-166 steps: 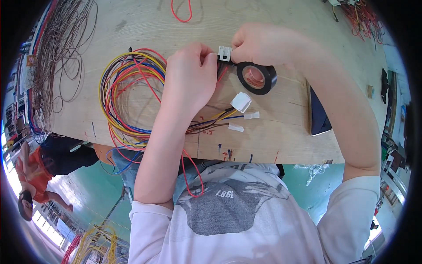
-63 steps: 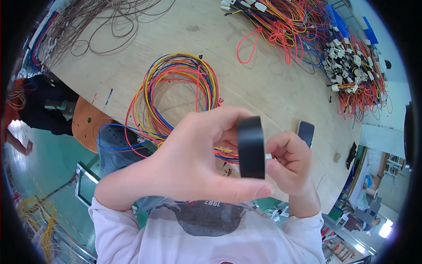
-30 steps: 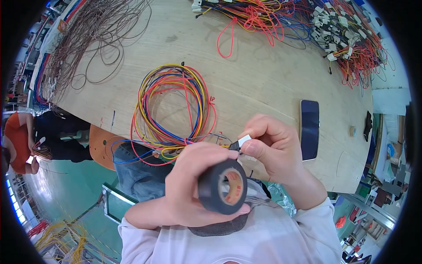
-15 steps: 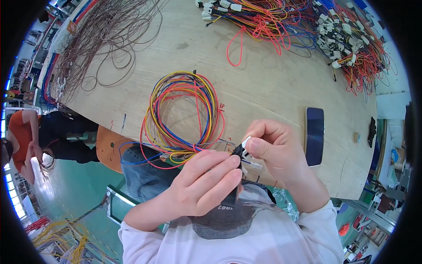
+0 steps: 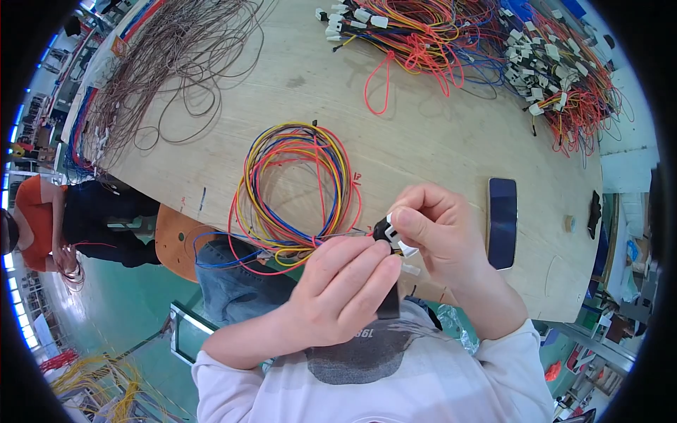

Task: Manually wrapping electrical tape around bundles of wires and connectors.

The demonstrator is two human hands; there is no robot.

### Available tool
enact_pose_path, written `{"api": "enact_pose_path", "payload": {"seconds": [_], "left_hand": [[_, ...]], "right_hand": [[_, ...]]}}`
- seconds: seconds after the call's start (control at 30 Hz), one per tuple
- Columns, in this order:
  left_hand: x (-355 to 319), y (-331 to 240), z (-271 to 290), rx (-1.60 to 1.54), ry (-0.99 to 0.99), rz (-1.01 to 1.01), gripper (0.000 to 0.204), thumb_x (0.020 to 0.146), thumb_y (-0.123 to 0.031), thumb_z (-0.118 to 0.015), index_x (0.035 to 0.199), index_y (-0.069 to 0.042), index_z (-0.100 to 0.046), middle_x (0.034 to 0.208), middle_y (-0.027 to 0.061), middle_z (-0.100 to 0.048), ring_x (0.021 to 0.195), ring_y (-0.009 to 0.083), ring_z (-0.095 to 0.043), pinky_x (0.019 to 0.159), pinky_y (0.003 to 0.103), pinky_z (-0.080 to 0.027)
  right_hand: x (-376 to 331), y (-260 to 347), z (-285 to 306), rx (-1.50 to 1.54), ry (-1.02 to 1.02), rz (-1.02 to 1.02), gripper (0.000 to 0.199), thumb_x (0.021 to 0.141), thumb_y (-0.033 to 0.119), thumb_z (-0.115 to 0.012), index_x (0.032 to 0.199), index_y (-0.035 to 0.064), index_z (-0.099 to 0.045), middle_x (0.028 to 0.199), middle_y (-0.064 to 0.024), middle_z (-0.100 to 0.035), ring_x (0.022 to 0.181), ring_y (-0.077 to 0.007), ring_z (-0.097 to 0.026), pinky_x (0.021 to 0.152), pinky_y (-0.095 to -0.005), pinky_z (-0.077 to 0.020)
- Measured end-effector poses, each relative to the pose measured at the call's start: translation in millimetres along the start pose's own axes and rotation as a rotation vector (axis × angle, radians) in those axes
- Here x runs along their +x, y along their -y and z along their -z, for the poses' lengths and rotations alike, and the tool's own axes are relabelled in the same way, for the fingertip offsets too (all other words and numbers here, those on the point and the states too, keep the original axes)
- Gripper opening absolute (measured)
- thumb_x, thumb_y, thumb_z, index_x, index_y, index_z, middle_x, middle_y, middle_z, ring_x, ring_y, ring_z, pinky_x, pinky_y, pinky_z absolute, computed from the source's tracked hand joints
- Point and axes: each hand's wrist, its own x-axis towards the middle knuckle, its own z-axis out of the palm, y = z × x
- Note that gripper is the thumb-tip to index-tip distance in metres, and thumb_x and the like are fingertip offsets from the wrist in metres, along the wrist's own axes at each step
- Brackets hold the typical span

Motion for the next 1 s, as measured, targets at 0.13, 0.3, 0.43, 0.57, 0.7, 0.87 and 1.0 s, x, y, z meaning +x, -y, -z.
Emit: {"api": "enact_pose_path", "payload": {"seconds": [0.13,0.3,0.43,0.57,0.7,0.87,1.0], "left_hand": [[-0.3,-19.8,-26.9,0.0,-0.23,0.166,0.041,0.067,-0.015,-0.067,0.1,0.004,-0.055,0.098,0.0168,-0.059,0.087,0.0299,-0.057,0.073,0.036,-0.048],[-5.9,-25.3,-40.8,0.023,-0.261,0.216,0.035,0.066,-0.007,-0.056,0.1,-0.001,-0.06,0.103,0.014,-0.06,0.095,0.0261,-0.055,0.078,0.037,-0.045],[-9.9,-17.5,-37.7,0.098,-0.186,0.169,0.033,0.069,-0.009,-0.056,0.102,-0.006,-0.061,0.103,0.0097,-0.06,0.097,0.0218,-0.055,0.083,0.037,-0.042],[-12.4,-17.4,-34.7,0.111,-0.153,0.158,0.033,0.069,-0.011,-0.058,0.102,-0.007,-0.061,0.104,0.0083,-0.06,0.097,0.0217,-0.055,0.085,0.037,-0.04],[-7.7,-21.2,-37.3,0.097,-0.177,0.178,0.034,0.068,-0.01,-0.058,0.102,-0.006,-0.061,0.104,0.009,-0.06,0.097,0.0217,-0.055,0.084,0.037,-0.041],[-2.8,-24.0,-39.2,0.069,-0.192,0.229,0.041,0.063,-0.011,-0.061,0.102,-0.002,-0.059,0.101,0.0098,-0.058,0.093,0.0229,-0.055,0.079,0.037,-0.042],[4.3,-25.4,-38.0,-0.023,-0.206,0.263,0.045,0.061,-0.017,-0.073,0.098,0.003,-0.056,0.096,0.0137,-0.058,0.083,0.0287,-0.055,0.069,0.04,-0.044]], "right_hand": [[-1.9,-2.2,-3.6,0.064,-0.077,0.04,0.01,0.083,0.011,-0.063,0.082,0.0014,-0.058,0.074,-0.0009,-0.06,0.065,-0.0032,-0.052,0.057,-0.0186,-0.0423],[-3.7,-2.2,0.8,0.069,-0.127,0.03,0.01,0.083,0.011,-0.063,0.081,0.0016,-0.058,0.072,-0.0007,-0.06,0.061,-0.0025,-0.051,0.053,-0.0176,-0.0404],[-0.5,-1.9,4.3,0.027,-0.195,-0.029,0.009,0.083,0.01,-0.062,0.079,0.0028,-0.058,0.068,0.0007,-0.057,0.054,-0.0016,-0.044,0.047,-0.0168,-0.0334],[-1.3,-3.2,5.7,-0.017,-0.196,-0.047,0.008,0.083,0.01,-0.061,0.078,0.0037,-0.058,0.067,0.001,-0.055,0.053,-0.002,-0.041,0.046,-0.0164,-0.0307],[-0.6,-3.1,-1.3,0.011,-0.226,-0.035,0.013,0.082,0.012,-0.064,0.075,0.0027,-0.059,0.064,0.0011,-0.057,0.052,-0.0002,-0.043,0.044,-0.0176,-0.0312],[0.0,-9.4,-6.7,-0.06,-0.271,0.056,0.009,0.083,0.008,-0.061,0.077,0.0029,-0.057,0.066,0.0015,-0.054,0.053,-0.0018,-0.043,0.046,-0.0172,-0.0329],[-1.6,-11.8,-5.5,-0.102,-0.303,0.106,0.013,0.082,0.011,-0.065,0.078,-0.0003,-0.059,0.069,-0.0026,-0.06,0.06,-0.0039,-0.052,0.053,-0.019,-0.0418]]}}
